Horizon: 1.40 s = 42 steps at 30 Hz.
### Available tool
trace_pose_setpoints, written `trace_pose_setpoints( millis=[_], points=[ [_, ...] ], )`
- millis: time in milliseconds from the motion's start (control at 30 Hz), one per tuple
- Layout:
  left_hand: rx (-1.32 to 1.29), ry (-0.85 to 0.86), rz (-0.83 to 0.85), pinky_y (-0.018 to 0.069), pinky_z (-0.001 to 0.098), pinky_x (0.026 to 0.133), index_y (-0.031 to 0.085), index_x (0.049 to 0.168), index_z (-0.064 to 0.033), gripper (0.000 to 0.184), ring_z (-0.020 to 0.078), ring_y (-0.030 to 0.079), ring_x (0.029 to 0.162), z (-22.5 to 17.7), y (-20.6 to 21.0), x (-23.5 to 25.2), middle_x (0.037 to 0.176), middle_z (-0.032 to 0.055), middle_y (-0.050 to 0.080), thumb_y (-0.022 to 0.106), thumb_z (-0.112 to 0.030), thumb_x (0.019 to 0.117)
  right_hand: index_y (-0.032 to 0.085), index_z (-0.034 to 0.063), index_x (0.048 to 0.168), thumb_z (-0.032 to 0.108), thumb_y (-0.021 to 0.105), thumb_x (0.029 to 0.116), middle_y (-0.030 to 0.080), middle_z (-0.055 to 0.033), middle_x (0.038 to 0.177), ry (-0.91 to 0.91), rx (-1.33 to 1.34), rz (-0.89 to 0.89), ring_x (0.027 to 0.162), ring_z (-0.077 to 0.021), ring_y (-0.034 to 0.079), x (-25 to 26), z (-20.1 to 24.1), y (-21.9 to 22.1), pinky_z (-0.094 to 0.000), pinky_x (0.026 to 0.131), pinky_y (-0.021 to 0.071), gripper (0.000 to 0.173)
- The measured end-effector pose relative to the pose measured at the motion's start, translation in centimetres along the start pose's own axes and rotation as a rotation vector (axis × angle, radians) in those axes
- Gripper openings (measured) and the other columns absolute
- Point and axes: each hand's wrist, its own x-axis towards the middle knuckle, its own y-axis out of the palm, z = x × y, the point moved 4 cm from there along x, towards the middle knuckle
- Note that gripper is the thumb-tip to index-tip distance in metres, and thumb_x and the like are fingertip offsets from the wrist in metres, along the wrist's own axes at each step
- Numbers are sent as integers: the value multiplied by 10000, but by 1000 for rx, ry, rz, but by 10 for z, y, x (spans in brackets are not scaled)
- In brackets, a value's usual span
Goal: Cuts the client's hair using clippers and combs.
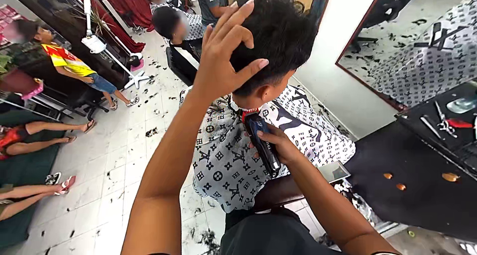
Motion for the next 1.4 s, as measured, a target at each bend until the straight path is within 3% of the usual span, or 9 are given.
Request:
trace_pose_setpoints(
  millis=[100,267,500,667,833,1033,1133,1267,1400],
  points=[
    [-5,19,234,207,657,1195,673,953,-103,506,322,279,1546,15,-2,5,1615,116,419,636,-607,931,449,69,1398,225,678,947,690,-136,1062,-67,-228,-77,817,-255,735,2,6,3,-411,677,652,530],
    [-36,40,423,131,703,1194,699,1034,-149,603,340,199,1568,37,7,3,1661,126,326,629,-722,858,472,22,1414,261,770,893,680,-131,1140,-323,-651,-287,908,-183,709,11,26,12,-381,785,624,645],
    [-112,37,427,175,706,1169,676,1132,-161,622,362,338,1500,53,18,-1,1553,183,454,685,-696,816,480,3,1399,264,802,880,667,-166,1139,-298,-687,-560,881,-214,715,20,21,26,-412,766,633,664],
    [-139,45,388,223,671,1149,676,1139,-165,593,345,419,1436,60,25,-4,1480,145,527,699,-669,827,467,15,1424,285,805,869,665,-145,1229,-451,-870,-636,1072,-176,679,26,25,41,-376,949,572,704],
    [-116,11,402,211,682,1147,675,1147,-197,584,314,465,1385,62,29,-3,1400,89,575,706,-675,812,500,16,1387,246,797,889,668,-145,1164,-334,-684,-628,919,-213,720,22,27,41,-406,767,644,624],
    [-116,-14,418,194,706,1148,677,1164,-187,579,329,463,1384,59,30,-1,1381,99,580,714,-648,817,483,22,1399,267,805,878,666,-116,1198,-408,-818,-630,1000,-142,690,20,32,43,-325,872,594,660],
    [-102,-11,419,201,698,1145,673,1162,-194,577,320,464,1381,58,29,-1,1385,86,578,710,-655,817,505,21,1374,238,797,891,671,-129,1162,-339,-661,-625,933,-191,718,18,30,40,-378,776,641,604],
    [-114,-22,429,183,695,1148,680,1162,-178,561,323,465,1375,57,30,-2,1358,101,590,718,-625,824,462,4,1412,189,772,910,658,-129,1213,-489,-676,-532,964,-185,716,20,38,50,-356,779,645,618],
    [-95,-18,425,200,693,1138,677,1149,-186,560,314,465,1377,56,29,-1,1369,86,586,724,-631,813,500,6,1358,151,735,935,669,-142,1115,-336,-477,-521,889,-230,721,18,28,41,-403,722,647,505]
  ],
)
